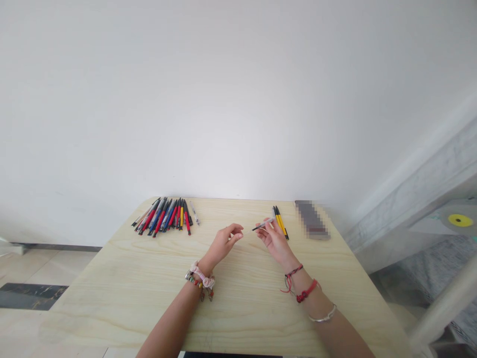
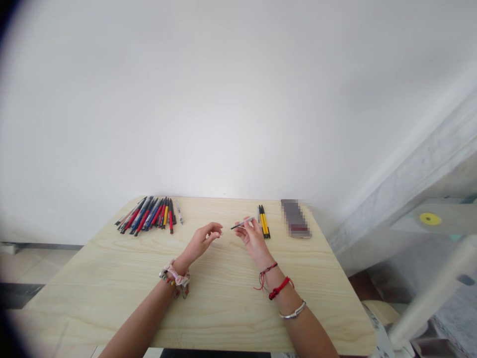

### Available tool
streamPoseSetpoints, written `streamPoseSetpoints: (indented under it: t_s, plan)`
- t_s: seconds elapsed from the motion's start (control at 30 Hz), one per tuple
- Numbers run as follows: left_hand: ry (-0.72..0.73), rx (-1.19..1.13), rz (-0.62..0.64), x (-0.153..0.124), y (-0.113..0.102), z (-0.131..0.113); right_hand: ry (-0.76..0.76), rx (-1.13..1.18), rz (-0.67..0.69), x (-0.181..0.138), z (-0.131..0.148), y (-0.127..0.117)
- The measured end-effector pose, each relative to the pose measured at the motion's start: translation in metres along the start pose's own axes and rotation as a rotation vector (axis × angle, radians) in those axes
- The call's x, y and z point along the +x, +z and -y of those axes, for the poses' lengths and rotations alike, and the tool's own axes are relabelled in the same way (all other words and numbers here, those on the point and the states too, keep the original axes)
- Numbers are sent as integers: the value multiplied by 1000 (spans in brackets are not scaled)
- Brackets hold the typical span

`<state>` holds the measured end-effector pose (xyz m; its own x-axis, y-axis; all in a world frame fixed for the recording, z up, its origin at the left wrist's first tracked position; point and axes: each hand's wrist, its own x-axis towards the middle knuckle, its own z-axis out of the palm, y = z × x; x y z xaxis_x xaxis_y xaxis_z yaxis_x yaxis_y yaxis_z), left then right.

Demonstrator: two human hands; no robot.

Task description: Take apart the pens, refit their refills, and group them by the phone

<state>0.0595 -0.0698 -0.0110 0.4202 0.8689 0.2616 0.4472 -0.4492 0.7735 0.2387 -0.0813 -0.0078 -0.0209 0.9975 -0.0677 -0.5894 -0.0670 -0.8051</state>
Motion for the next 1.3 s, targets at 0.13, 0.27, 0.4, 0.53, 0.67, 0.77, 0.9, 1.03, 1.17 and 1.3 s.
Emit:
streamPoseSetpoints:
  t_s: [0.13, 0.27, 0.4, 0.53, 0.67, 0.77, 0.9, 1.03, 1.17, 1.3]
  plan:
    - [-3, 384, 128, -3, -13, 13, -67, -4, -42, 4, 7, -7]
    - [-41, 541, 193, -3, -13, 18, -83, -17, -67, 5, 7, -10]
    - [-62, 478, 114, 1, -9, 12, -87, -22, -98, 6, 3, -10]
    - [-35, 363, 5, 2, -6, 6, -134, -46, -96, 4, 1, -7]
    - [-6, 317, -41, 2, -3, 4, -162, -78, -76, 3, 1, -5]
    - [14, 269, -63, 2, -2, 3, -185, -114, -53, 2, -2, -4]
    - [39, 230, -79, 1, -2, -2, -197, -178, 4, -1, -7, 0]
    - [70, 227, -87, 1, -1, -5, -171, -256, 58, -5, -13, 6]
    - [77, 270, -109, 0, 1, -5, -189, -363, 48, -6, -15, 8]
    - [76, 270, -113, -1, 1, -5, -200, -461, 27, -5, -12, 6]
